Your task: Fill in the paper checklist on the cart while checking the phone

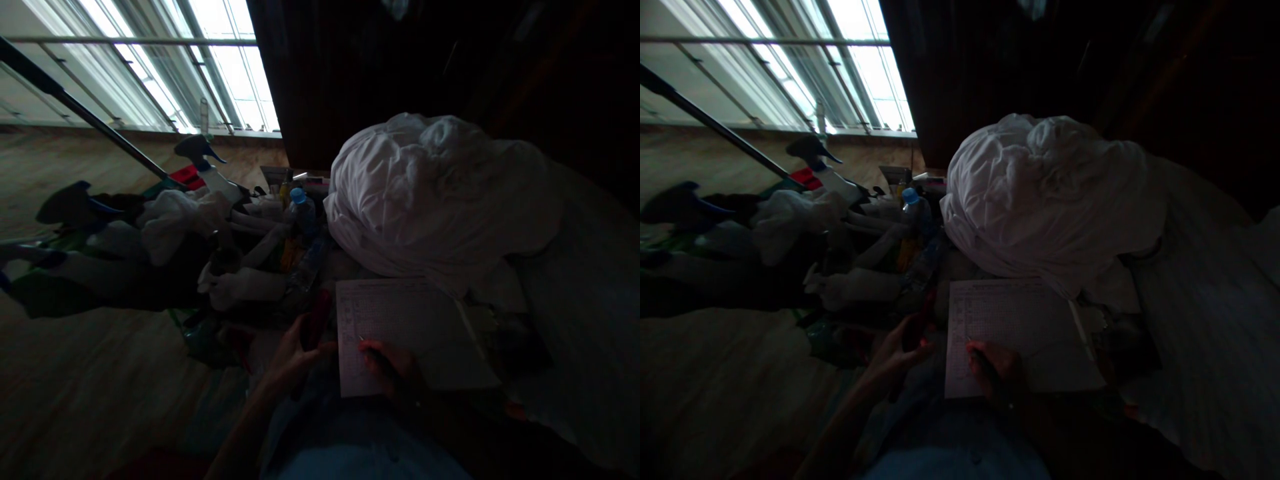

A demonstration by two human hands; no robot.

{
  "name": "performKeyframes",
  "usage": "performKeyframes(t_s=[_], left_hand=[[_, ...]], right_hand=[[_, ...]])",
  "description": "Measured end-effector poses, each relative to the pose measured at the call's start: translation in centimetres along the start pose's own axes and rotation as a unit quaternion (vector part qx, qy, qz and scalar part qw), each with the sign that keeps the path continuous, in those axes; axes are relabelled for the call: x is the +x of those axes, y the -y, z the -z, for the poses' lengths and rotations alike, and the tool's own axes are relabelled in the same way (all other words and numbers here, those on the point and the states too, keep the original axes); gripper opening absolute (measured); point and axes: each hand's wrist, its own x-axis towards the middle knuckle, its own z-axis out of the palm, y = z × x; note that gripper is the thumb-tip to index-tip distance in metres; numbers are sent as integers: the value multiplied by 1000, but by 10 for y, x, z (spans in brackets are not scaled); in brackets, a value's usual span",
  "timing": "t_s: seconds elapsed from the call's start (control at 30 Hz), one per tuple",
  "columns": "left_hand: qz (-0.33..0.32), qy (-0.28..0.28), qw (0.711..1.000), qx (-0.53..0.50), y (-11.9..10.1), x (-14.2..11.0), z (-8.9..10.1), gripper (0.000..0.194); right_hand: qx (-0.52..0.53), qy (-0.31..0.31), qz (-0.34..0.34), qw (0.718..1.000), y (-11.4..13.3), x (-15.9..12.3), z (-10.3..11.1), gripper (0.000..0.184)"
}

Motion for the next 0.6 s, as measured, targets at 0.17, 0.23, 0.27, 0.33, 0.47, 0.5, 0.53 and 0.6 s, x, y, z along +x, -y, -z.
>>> performKeyframes(t_s=[0.17,0.23,0.27,0.33,0.47,0.5,0.53,0.6], left_hand=[[-1,-7,1000,-11,1,2,-2,91],[-1,-5,1000,-6,0,1,-2,88],[1,-7,1000,-1,0,1,-2,88],[6,-8,1000,5,-1,1,-2,89],[16,-5,1000,4,-2,2,-2,86],[18,-6,1000,4,-1,2,-2,86],[18,-6,1000,4,-1,3,-2,86],[13,-7,1000,2,0,4,-2,87]], right_hand=[[101,-3,-136,986,7,3,-6,13],[151,-28,-247,957,12,8,-8,15],[167,-32,-284,943,14,11,-8,20],[170,-17,-299,939,12,18,-8,29],[116,13,-267,957,2,26,-6,39],[112,12,-262,958,0,27,-6,38],[111,13,-258,960,-2,27,-6,37],[114,15,-248,962,-2,27,-6,37]])
